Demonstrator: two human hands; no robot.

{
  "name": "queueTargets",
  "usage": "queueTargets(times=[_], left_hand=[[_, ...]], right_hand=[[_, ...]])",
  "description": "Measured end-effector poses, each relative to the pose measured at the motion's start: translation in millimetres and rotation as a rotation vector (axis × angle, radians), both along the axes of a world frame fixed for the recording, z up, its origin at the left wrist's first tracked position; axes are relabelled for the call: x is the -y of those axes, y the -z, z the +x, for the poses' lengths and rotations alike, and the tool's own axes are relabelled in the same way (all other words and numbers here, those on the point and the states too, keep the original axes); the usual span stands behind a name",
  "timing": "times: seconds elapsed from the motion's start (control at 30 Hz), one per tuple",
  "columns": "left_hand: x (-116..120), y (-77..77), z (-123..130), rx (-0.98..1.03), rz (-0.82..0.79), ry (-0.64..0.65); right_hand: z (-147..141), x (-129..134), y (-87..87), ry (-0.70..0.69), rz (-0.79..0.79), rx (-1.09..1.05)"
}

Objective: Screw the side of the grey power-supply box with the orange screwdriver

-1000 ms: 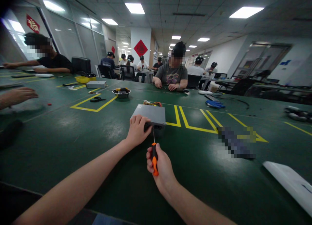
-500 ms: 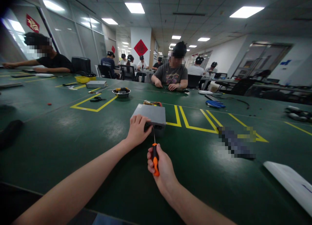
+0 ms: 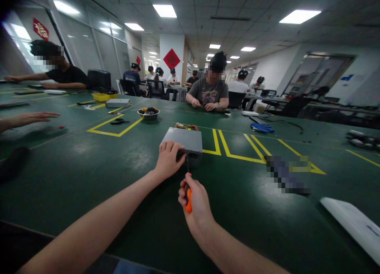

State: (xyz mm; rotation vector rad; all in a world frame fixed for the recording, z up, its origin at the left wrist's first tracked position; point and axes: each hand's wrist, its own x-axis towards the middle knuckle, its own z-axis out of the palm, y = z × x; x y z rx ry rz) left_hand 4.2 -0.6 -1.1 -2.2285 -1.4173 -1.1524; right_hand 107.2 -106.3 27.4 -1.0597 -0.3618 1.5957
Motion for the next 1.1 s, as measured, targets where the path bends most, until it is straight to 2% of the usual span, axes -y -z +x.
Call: queueTargets(times=[0.17,0.4,0.6,0.8,1.1], left_hand=[[-0.6,0.3,-1.1,-0.010,0.009,0.006],[0.3,0.4,-1.9,-0.007,-0.001,0.026],[0.0,0.4,-1.4,-0.001,0.010,0.022],[-1.1,1.2,-1.3,-0.007,0.015,0.021],[-0.8,0.9,-1.1,-0.006,0.023,0.015]], right_hand=[[0.4,-1.7,3.1,-0.081,-0.043,-0.110],[7.5,-1.3,11.9,-0.053,-0.043,-0.060],[7.9,-0.1,13.8,-0.175,-0.035,-0.144],[9.2,-1.9,21.5,-0.127,-0.001,-0.112],[8.4,0.1,15.5,-0.161,0.001,-0.150]])
